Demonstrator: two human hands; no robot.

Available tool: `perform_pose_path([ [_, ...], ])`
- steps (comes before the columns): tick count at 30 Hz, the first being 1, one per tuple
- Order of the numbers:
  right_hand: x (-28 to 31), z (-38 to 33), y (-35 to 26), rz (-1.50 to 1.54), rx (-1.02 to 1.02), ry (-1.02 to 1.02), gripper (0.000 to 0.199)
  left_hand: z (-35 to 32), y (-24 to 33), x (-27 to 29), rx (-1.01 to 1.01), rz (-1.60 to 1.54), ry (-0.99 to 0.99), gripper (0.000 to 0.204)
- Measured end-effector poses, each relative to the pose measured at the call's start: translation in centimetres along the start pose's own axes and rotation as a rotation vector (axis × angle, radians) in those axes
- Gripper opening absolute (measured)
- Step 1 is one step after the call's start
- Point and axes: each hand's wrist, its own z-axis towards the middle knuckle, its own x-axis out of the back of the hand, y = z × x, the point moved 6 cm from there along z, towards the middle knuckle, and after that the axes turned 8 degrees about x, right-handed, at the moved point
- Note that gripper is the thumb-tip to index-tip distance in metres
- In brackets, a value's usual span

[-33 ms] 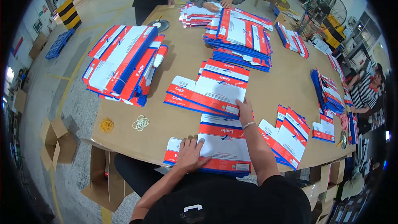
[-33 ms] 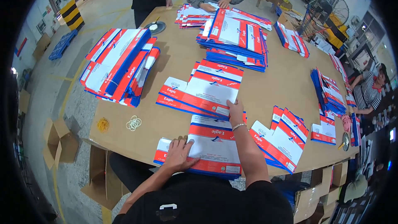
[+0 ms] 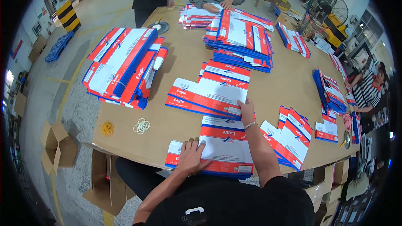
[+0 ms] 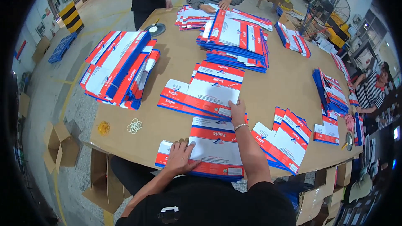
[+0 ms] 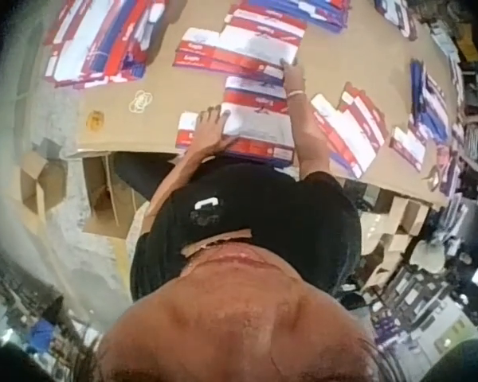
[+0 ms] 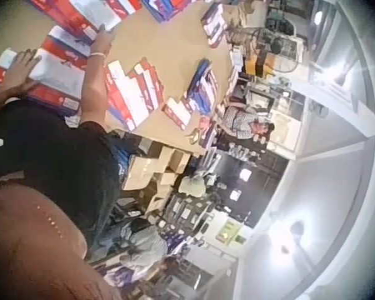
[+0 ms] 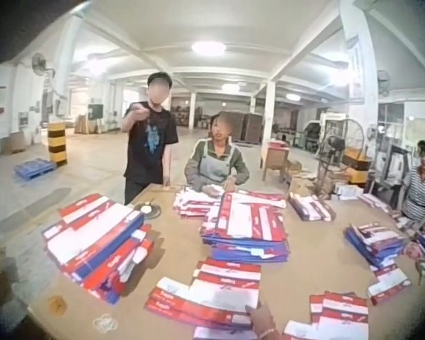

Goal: Packing flat boxes into a larger carton and organizing stacks of products.

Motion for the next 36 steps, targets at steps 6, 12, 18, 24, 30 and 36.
perform_pose_path([
  [6, 2.0, 2.6, -0.5, -0.513, 0.205, -0.022, 0.038, -0.1, 0.0, 0.0, 0.018, 0.018, 0.022, 0.068],
  [12, 1.2, 2.4, -1.2, -0.433, 0.119, -0.121, 0.035, 0.1, 0.1, -0.1, -0.005, -0.003, 0.013, 0.064],
  [18, -4.4, -1.7, -6.8, -0.983, 0.617, -0.096, 0.038, -1.6, -3.0, 1.2, 0.078, 0.113, 0.158, 0.062],
  [24, -9.4, -14.2, -4.8, -0.919, 0.714, -0.974, 0.04, -2.8, -7.3, 2.1, 0.35, 0.124, 0.016, 0.059],
  [30, -15.5, -23.0, -3.9, -0.993, 0.958, -1.17, 0.043, -3.4, -7.2, 1.7, 0.294, 0.122, 0.121, 0.047],
  [36, -18.3, -22.1, -2.5, -1.286, 0.747, -1.318, 0.054, -4.4, -7.9, 2.2, 0.27, -0.005, 0.303, 0.045],
])
